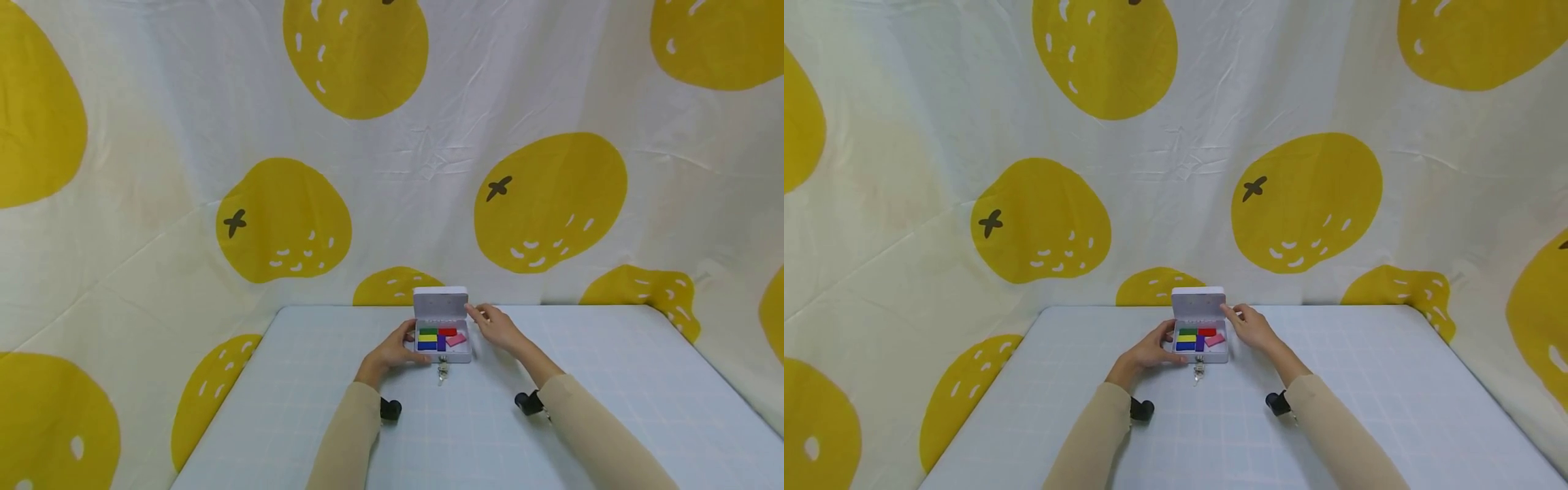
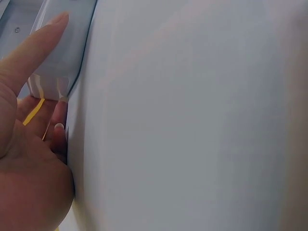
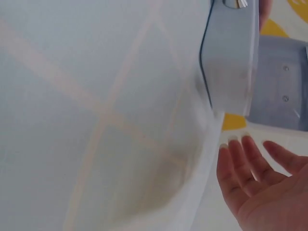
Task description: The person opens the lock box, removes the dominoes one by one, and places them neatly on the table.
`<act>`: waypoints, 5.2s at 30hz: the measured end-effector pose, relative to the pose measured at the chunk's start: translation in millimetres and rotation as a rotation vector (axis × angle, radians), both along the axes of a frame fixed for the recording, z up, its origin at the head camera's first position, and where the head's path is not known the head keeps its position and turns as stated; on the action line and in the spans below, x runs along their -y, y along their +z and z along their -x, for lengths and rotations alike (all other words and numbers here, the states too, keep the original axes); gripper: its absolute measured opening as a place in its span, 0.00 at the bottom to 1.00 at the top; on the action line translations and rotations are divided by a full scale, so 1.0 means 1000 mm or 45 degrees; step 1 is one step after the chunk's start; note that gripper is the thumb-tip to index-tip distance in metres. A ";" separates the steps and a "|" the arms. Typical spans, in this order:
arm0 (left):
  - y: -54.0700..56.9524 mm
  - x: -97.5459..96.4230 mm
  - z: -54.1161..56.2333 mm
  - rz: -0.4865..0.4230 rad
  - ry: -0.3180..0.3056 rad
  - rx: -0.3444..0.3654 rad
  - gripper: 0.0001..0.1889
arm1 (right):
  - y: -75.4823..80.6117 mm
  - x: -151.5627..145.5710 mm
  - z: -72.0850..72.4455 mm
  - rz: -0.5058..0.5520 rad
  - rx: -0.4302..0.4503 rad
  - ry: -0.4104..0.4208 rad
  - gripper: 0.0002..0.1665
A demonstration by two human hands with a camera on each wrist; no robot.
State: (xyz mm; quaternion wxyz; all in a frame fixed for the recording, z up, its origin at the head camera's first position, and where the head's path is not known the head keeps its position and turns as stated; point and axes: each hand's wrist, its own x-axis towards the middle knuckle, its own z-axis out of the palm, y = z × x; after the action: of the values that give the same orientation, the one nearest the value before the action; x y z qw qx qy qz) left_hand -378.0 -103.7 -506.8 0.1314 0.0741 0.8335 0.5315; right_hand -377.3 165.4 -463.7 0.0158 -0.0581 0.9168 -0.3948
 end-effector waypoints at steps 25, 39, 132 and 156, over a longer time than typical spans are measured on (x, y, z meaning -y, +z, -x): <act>0.000 0.000 -0.002 0.000 -0.015 -0.009 0.49 | -0.001 0.015 -0.019 -0.042 -0.136 0.169 0.31; 0.002 -0.002 -0.002 0.013 0.013 -0.004 0.50 | -0.005 0.041 -0.016 -0.291 -0.112 0.169 0.28; 0.000 0.000 -0.002 0.013 -0.014 -0.020 0.49 | -0.024 0.037 0.012 -0.203 -0.102 0.280 0.26; -0.004 0.001 0.002 0.028 -0.004 -0.009 0.51 | -0.008 0.017 -0.009 0.000 -0.124 0.307 0.21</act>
State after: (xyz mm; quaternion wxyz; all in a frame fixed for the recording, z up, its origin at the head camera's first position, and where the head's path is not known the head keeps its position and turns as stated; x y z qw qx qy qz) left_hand -380.2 -105.0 -510.4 0.1302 0.0759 0.8396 0.5220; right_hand -368.5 148.8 -472.2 0.0185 -0.1872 0.9027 -0.3869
